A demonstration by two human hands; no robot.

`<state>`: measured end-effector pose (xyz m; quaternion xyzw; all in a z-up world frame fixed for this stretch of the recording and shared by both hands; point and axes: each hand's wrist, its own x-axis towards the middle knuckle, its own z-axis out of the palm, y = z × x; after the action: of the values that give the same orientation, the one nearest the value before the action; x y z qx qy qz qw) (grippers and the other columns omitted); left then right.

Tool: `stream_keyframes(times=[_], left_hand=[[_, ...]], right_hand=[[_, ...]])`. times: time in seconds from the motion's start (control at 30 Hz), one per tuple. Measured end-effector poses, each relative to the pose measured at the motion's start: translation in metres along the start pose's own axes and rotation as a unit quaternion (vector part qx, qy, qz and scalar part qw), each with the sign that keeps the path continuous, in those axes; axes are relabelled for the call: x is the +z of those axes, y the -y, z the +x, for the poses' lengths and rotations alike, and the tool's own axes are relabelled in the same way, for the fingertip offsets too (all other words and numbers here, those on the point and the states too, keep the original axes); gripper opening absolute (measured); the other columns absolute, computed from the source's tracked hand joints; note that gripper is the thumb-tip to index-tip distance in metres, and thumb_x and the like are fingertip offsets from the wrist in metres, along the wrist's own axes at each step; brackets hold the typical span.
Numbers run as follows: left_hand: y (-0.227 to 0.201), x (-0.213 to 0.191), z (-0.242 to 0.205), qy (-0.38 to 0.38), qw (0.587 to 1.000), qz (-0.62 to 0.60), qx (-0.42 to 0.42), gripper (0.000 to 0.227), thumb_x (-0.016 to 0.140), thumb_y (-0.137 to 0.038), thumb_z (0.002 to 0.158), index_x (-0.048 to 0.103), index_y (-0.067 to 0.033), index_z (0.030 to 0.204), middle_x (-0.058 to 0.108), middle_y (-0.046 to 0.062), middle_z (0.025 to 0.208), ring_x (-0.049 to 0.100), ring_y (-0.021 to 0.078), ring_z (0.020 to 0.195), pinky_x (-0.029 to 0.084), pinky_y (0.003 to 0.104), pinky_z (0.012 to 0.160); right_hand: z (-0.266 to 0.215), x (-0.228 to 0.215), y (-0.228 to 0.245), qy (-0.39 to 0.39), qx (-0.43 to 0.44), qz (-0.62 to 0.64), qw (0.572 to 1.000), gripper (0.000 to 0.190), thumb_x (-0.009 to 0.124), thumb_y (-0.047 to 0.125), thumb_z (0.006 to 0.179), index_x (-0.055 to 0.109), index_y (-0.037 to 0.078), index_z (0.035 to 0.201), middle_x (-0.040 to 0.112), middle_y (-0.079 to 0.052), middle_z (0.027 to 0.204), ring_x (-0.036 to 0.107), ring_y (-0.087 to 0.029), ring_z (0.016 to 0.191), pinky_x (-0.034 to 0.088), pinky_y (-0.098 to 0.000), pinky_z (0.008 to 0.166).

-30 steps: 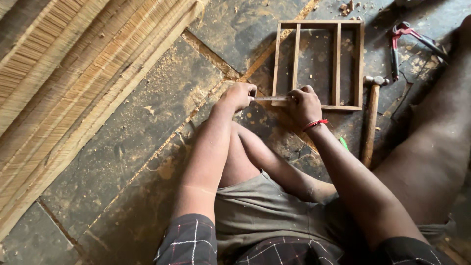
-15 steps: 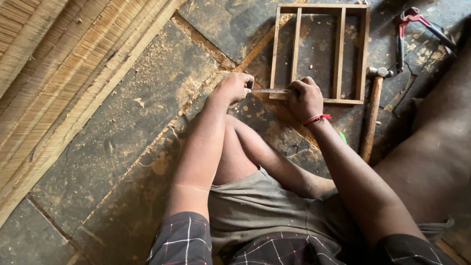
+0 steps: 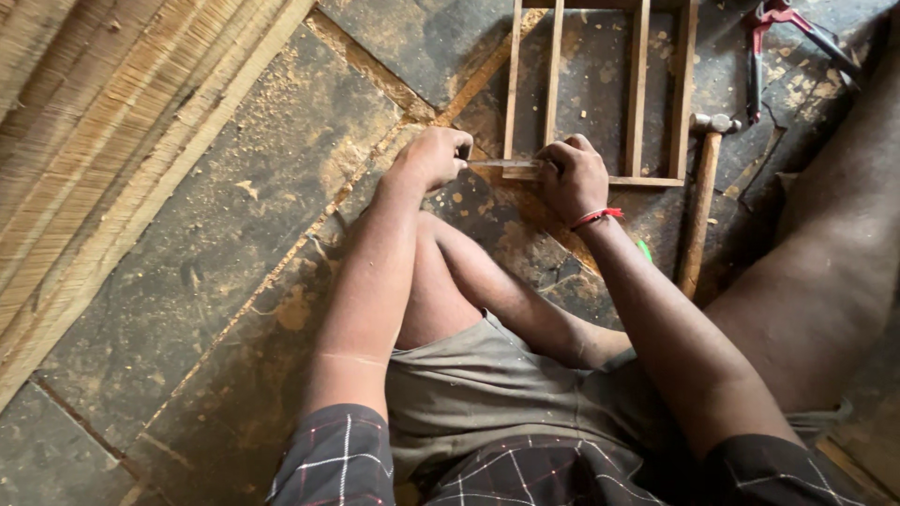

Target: The person is assembling a wooden frame by measuring dimensions and aligning pieces of wood, using a measuring tape while sitting on the floor.

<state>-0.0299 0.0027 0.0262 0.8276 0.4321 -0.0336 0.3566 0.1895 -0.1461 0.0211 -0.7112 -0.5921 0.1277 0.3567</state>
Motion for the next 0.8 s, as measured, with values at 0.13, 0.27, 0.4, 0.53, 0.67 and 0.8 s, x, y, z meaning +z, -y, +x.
stream_keyframes(times=[0.13,0.27,0.4,0.53,0.67,0.8], left_hand=[[0.009,0.000,0.002,-0.016,0.999,0.023,0.035,0.017,0.079,-0.017,0.085,0.070,-0.0107,0.098,0.073,0.015,0.092,0.070,0.0322,0.087,0.055,0.047,0.076],[0.010,0.006,0.008,-0.022,0.996,0.062,0.061,0.020,0.078,-0.019,0.086,0.069,-0.0100,0.101,0.072,0.017,0.094,0.069,0.0361,0.087,0.054,0.050,0.075],[0.014,-0.002,0.003,-0.012,0.999,0.018,0.026,0.013,0.074,-0.014,0.087,0.071,-0.0106,0.098,0.072,0.016,0.093,0.070,0.0338,0.087,0.055,0.048,0.076],[0.014,0.006,0.007,-0.009,0.999,0.022,0.024,0.014,0.075,-0.018,0.087,0.070,-0.0107,0.099,0.072,0.016,0.092,0.070,0.0336,0.086,0.055,0.048,0.075],[0.030,0.013,0.023,-0.026,0.996,0.035,0.079,0.016,0.077,-0.017,0.085,0.071,-0.0116,0.099,0.073,0.018,0.090,0.071,0.0355,0.084,0.055,0.048,0.074],[0.042,0.018,0.024,-0.053,0.990,0.036,0.127,0.026,0.081,-0.018,0.082,0.069,-0.0086,0.102,0.073,0.020,0.093,0.070,0.0378,0.086,0.055,0.048,0.074]], right_hand=[[0.002,0.005,0.001,-0.008,0.003,-0.007,1.000,0.012,0.066,0.010,0.086,0.077,0.014,0.092,0.066,-0.013,0.094,0.067,-0.035,0.087,0.054,-0.0453,0.077],[0.000,0.003,0.001,-0.013,0.001,0.007,1.000,0.009,0.068,0.014,0.090,0.074,0.013,0.097,0.066,-0.014,0.098,0.067,-0.035,0.089,0.054,-0.0450,0.078],[-0.002,-0.001,0.012,0.006,-0.003,0.042,0.999,0.032,0.066,0.014,0.090,0.067,0.012,0.122,0.063,-0.015,0.103,0.066,-0.035,0.088,0.054,-0.0457,0.078],[-0.010,-0.014,0.014,-0.009,-0.063,0.004,0.998,0.041,0.068,0.012,0.088,0.063,0.009,0.129,0.060,-0.020,0.104,0.062,-0.041,0.094,0.052,-0.0488,0.080],[-0.012,-0.012,0.007,-0.006,-0.090,-0.053,0.995,0.035,0.067,0.009,0.089,0.069,0.010,0.124,0.063,-0.019,0.106,0.062,-0.041,0.099,0.052,-0.0503,0.087],[-0.021,-0.010,0.008,-0.012,-0.085,-0.022,0.996,0.029,0.070,0.013,0.094,0.071,0.009,0.122,0.063,-0.020,0.108,0.062,-0.041,0.102,0.051,-0.0512,0.090]])
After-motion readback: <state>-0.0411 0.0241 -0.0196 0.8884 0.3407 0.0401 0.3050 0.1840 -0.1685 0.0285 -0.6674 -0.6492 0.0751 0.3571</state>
